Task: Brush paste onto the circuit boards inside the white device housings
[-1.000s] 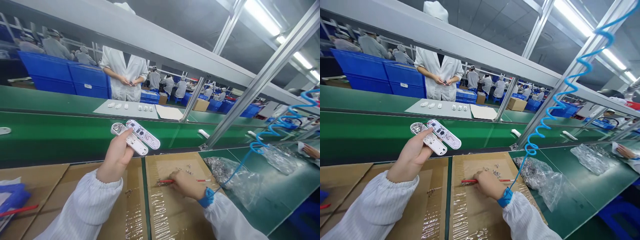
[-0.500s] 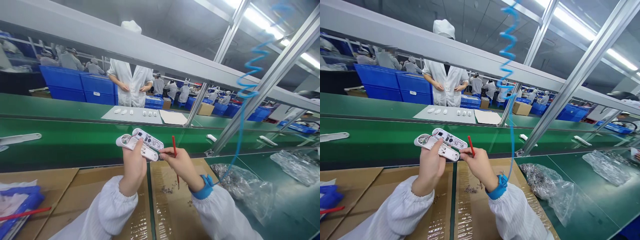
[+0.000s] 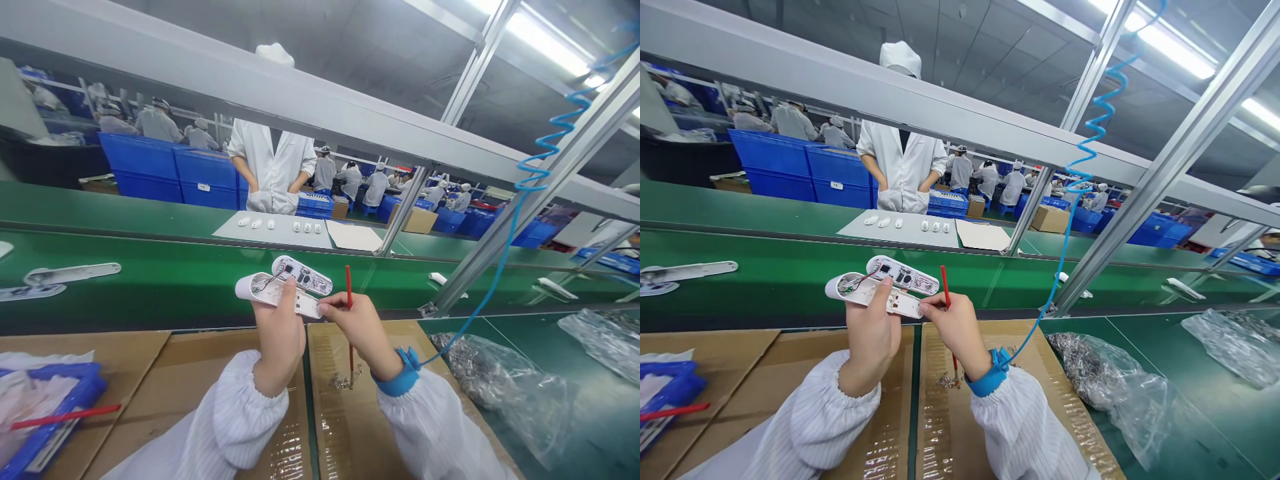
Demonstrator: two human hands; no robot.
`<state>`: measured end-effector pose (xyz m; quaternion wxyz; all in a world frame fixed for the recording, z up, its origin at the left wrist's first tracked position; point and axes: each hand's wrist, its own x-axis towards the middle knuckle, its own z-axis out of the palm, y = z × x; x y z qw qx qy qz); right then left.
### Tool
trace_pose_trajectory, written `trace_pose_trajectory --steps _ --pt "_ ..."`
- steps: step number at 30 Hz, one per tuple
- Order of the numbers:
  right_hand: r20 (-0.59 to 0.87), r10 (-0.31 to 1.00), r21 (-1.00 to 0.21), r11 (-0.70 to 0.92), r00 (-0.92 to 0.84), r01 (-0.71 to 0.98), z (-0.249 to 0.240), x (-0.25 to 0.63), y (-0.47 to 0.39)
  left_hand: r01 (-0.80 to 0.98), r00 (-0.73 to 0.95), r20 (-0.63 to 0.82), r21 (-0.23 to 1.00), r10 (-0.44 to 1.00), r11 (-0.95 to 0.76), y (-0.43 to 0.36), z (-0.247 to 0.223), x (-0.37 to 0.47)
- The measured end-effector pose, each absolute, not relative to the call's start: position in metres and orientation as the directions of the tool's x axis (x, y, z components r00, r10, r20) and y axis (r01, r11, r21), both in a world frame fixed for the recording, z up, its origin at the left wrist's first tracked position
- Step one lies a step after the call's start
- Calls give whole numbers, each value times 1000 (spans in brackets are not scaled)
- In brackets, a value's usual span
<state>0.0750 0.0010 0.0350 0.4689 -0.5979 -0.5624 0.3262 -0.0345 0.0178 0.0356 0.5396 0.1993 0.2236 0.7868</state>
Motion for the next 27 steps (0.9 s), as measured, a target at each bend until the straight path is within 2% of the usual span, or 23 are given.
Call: trace_pose_trajectory --steps 9,16,22,27 --pt "135 976 -927 63 173 370 30 71 4 -772 -318 77 558 945 -305 17 34 -34" --pt "146 973 -939 81 176 333 29 72 12 -810 -254 34 538 966 -232 22 34 -35" --pt "238 932 -883 90 273 461 34 82 11 -821 -160 -100 565 982 -77 47 25 -37" --pt "331 882 -850 124 335 512 44 118 -17 -763 -234 -273 647 933 -2 120 4 -34"
